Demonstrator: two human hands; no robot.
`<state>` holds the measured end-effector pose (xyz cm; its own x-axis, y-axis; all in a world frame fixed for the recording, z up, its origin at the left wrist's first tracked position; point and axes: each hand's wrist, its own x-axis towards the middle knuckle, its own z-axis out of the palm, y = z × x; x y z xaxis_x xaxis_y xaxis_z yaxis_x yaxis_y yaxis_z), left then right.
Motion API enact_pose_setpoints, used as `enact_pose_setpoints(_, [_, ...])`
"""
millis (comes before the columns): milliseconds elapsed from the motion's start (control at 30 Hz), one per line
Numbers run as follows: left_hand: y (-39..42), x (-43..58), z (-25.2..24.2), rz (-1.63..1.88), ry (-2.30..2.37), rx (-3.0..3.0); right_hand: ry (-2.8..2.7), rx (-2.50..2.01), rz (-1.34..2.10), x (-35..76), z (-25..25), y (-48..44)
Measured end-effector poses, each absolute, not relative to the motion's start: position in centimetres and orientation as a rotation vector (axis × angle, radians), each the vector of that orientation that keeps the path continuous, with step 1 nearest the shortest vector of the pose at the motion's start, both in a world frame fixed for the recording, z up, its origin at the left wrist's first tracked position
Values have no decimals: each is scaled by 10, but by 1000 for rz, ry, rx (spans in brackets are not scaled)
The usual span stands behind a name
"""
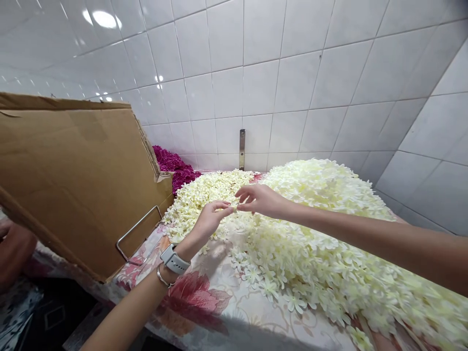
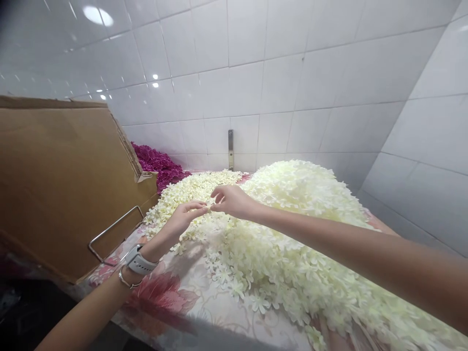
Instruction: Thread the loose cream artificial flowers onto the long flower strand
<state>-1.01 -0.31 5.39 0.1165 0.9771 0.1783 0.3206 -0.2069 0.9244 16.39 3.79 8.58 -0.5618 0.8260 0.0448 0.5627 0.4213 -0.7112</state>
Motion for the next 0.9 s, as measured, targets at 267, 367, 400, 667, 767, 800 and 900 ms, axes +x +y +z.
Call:
enact_pose_setpoints(267, [-15,-4,63,1064,1197,1610,-2534,-1087,410,146,79,21])
enact_pose_setpoints(367, [-14,-11,67,1021,1271,1715,-2592,-1115,272,144,76,21])
enact_pose_setpoints(400, [-12,-14,69,1045,1357,1798,-2616,-1128,231,144,75,22])
enact_pose_setpoints(667, [36,-49,79,1612,1804,1933,-2705,-1300,47,147,72,28])
enact_pose_setpoints(767, [64,-52,74,1801,1861,1846,-2678,-1356,27,141,74,26])
enact_pose_setpoints(800, [71,-52,70,1849,1874,1822,-2668,-1371,29,139,74,26])
enact_pose_setpoints(900, [87,-50,57,1932,1891,1786,-2643,-1395,50,135,74,27])
